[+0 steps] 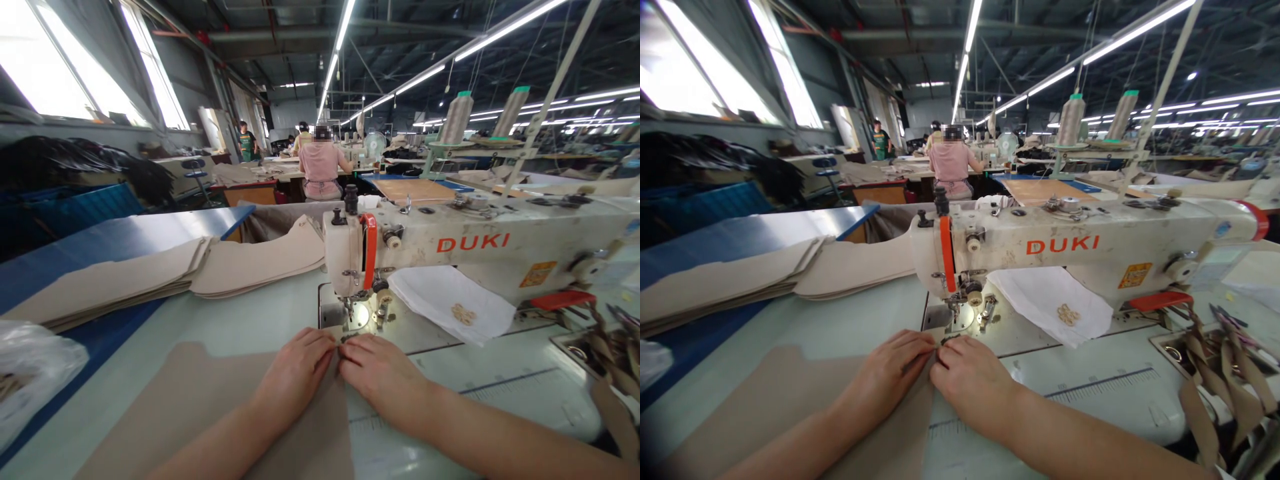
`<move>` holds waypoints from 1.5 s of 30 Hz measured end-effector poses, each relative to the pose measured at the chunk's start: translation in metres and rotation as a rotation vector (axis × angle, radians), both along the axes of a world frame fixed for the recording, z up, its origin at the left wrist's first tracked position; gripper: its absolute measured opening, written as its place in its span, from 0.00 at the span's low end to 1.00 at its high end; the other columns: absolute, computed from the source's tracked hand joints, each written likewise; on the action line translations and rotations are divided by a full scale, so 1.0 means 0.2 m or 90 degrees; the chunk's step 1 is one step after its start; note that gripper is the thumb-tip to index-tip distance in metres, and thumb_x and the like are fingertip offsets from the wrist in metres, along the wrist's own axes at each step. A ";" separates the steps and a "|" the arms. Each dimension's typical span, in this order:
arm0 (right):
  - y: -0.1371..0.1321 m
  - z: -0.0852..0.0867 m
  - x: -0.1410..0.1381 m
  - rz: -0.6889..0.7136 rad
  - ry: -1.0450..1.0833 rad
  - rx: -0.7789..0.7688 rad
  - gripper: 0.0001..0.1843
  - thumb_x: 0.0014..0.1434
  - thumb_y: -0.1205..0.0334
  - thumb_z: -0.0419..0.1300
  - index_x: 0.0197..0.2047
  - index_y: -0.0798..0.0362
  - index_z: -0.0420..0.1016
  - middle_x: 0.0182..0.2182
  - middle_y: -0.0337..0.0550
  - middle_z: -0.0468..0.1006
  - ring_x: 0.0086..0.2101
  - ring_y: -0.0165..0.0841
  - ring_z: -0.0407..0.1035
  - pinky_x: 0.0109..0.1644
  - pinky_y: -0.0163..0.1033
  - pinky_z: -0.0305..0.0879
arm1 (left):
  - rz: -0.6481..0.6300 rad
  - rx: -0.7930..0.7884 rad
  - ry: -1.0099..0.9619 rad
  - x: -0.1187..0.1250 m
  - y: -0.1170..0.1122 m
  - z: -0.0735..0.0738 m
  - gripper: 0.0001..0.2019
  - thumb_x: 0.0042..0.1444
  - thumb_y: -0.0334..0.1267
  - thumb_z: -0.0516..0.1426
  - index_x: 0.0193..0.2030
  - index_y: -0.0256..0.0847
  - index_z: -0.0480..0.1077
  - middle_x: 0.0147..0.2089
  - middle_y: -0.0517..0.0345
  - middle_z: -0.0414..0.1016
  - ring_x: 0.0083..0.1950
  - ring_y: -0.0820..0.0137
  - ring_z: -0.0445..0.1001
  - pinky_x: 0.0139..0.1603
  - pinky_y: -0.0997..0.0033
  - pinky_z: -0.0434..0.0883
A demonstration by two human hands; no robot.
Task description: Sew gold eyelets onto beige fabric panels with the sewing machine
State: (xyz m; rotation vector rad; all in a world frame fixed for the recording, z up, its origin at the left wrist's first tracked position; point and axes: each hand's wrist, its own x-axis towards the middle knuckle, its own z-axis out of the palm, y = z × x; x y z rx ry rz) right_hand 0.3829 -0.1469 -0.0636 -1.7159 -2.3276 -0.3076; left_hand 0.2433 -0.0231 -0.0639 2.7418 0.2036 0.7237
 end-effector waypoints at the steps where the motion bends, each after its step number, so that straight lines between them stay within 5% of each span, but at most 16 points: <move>1: 0.00 0.00 0.00 0.000 -0.006 -0.003 0.04 0.61 0.67 0.57 0.36 0.57 0.72 0.40 0.48 0.75 0.43 0.38 0.66 0.52 0.43 0.62 | 0.001 0.003 -0.001 0.00 0.00 0.00 0.09 0.59 0.28 0.51 0.35 0.40 0.71 0.37 0.56 0.77 0.39 0.67 0.73 0.41 0.68 0.73; 17: 0.07 0.02 0.21 -0.040 0.025 -0.030 0.03 0.62 0.70 0.56 0.39 0.57 0.71 0.39 0.46 0.75 0.43 0.36 0.66 0.51 0.39 0.60 | -0.005 0.034 -0.059 0.25 0.11 -0.04 0.08 0.59 0.30 0.52 0.33 0.40 0.72 0.35 0.54 0.78 0.38 0.66 0.75 0.41 0.66 0.74; 45: 0.10 -0.04 0.22 -0.057 0.057 0.001 0.04 0.61 0.71 0.57 0.40 0.56 0.71 0.42 0.46 0.75 0.46 0.36 0.66 0.55 0.39 0.60 | 0.008 0.016 -0.041 0.27 0.13 -0.02 0.11 0.60 0.32 0.51 0.34 0.40 0.75 0.36 0.53 0.79 0.39 0.67 0.75 0.43 0.67 0.74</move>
